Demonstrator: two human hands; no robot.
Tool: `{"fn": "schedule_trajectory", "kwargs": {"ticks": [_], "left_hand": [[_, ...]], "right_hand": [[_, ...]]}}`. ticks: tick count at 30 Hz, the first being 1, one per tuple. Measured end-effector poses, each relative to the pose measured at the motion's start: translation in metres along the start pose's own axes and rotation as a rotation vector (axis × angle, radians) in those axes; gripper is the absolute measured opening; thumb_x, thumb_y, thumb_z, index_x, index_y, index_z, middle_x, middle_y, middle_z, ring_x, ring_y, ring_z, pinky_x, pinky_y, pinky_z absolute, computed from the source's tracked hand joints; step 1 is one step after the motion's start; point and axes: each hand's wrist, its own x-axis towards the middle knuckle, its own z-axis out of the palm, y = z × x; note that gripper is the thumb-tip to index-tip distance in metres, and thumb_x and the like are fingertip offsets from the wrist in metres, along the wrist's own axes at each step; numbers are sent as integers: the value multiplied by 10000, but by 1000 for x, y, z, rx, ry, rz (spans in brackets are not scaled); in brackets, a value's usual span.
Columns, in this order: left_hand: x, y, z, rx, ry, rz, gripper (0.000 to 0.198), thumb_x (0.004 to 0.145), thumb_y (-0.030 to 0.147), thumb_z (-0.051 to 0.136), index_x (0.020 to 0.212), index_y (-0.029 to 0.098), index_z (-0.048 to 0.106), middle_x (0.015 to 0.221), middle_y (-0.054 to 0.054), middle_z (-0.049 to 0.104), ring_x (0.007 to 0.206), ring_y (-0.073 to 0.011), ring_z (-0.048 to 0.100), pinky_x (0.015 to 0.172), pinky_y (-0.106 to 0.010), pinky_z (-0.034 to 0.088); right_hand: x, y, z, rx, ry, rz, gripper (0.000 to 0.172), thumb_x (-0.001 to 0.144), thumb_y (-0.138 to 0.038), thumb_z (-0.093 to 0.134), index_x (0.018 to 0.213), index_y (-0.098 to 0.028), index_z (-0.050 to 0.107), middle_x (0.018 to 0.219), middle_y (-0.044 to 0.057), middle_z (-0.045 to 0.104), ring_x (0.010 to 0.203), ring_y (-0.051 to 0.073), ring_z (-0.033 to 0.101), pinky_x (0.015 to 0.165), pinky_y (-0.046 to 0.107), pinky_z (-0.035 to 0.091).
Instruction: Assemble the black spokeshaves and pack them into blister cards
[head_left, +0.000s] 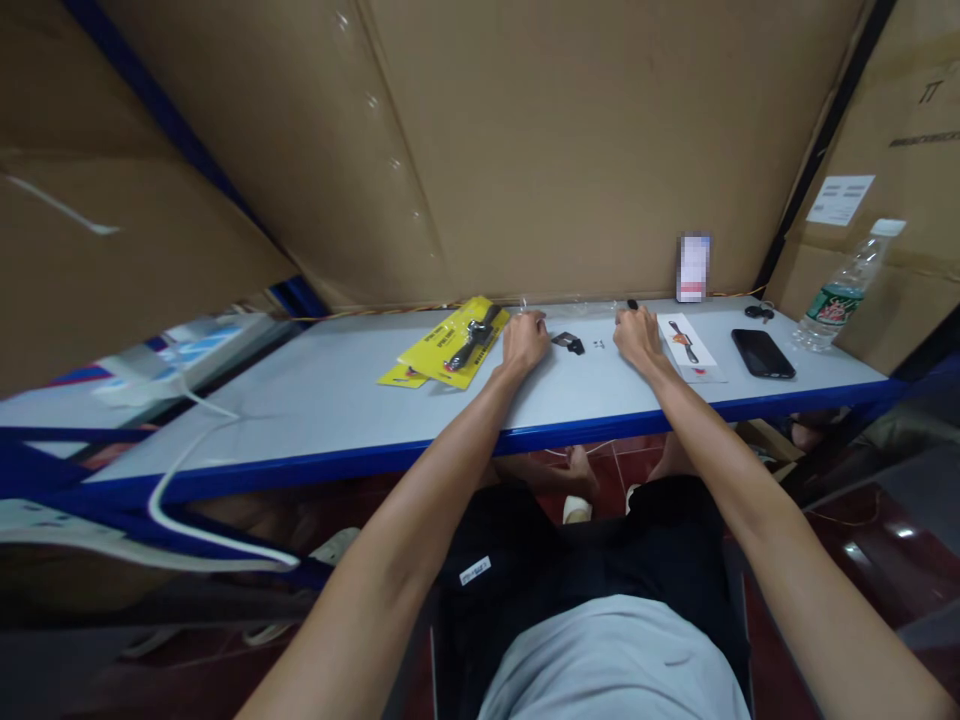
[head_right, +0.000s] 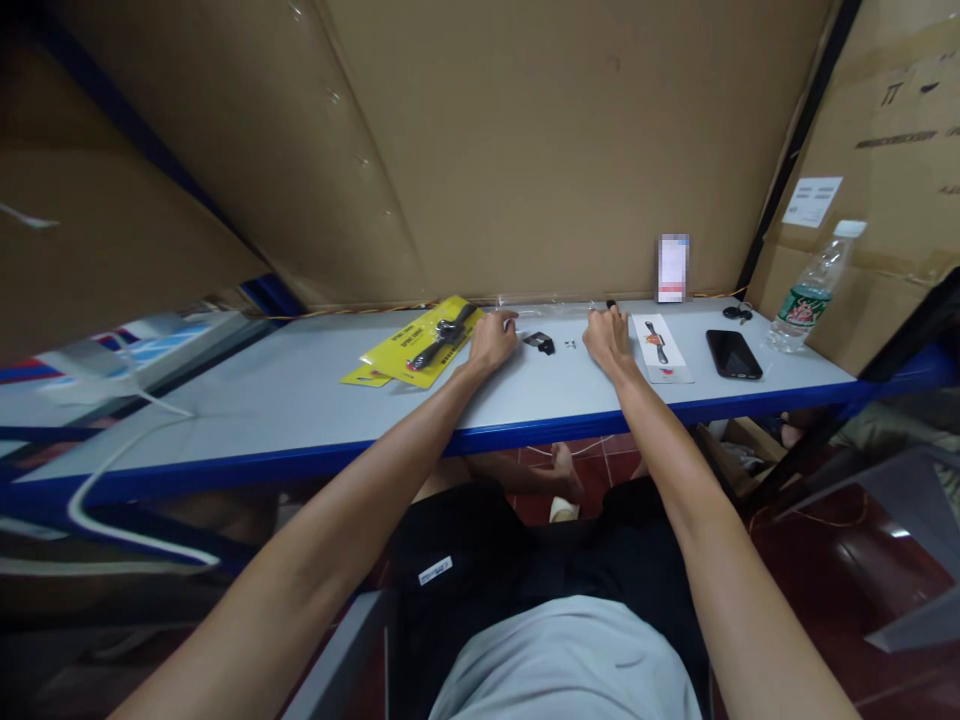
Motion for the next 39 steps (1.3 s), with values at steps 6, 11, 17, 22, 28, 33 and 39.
{"fn": "schedule_trajectory", "kwargs": {"ticks": [6, 11, 17, 22, 28, 33, 39], "left_hand": [[-4, 5, -3, 4, 8, -11, 437, 951, 212, 385, 1240, 187, 711, 1270, -112, 715, 1198, -256, 628, 1009, -335, 433], [-4, 8, -3, -3, 7, -15, 427, 947, 196, 393, 1225, 185, 716, 1256, -110, 720, 1206, -252, 621, 1003, -330, 433], [-4, 9, -4, -24, 8, -16, 428, 949, 187, 395, 1229, 198, 718, 1261, -109, 716, 1206, -257, 616, 1016, -343, 427], [-6, 11, -6, -41, 17, -18, 428, 949, 178, 400, 1226, 184, 726, 1256, -132, 714, 1191, -269, 627, 1005, -351, 432], [-8, 13, -8, -42, 28, -40, 411, 946, 172, 417, 1214, 173, 728, 1240, -142, 721, 1175, -265, 642, 981, -338, 443], [-7, 11, -7, -42, 38, -63, 420, 955, 176, 406, 1235, 184, 718, 1239, -142, 719, 1185, -263, 638, 989, -341, 439], [-5, 10, -5, -32, 33, -46, 412, 947, 169, 412, 1211, 186, 728, 1237, -143, 722, 1196, -268, 635, 995, -347, 437]], "right_hand": [[-3, 0, -2, -15, -8, -13, 388, 935, -65, 379, 1098, -86, 731, 1087, 204, 720, 1144, 317, 528, 955, 410, 340], [-3, 0, -2, -20, -24, -5, 409, 928, -55, 371, 1127, -83, 727, 1112, 208, 715, 1155, 321, 523, 969, 406, 332], [-4, 0, -5, -33, -41, 9, 411, 922, -65, 382, 1134, -87, 734, 1113, 208, 718, 1162, 318, 524, 973, 391, 339], [-4, 0, -7, -49, -52, 8, 407, 953, -87, 367, 1144, -107, 726, 1106, 195, 718, 1156, 313, 529, 976, 389, 340], [-2, 2, -4, -64, -32, -3, 398, 952, -95, 379, 1135, -115, 732, 1121, 186, 718, 1145, 305, 540, 965, 377, 356], [0, 4, -1, -63, -19, -13, 393, 952, -96, 388, 1131, -122, 736, 1116, 180, 719, 1130, 304, 552, 948, 374, 362], [1, 5, 0, -38, 14, 2, 383, 952, -92, 393, 1102, -119, 745, 1090, 185, 727, 1122, 306, 569, 937, 368, 377]]}}
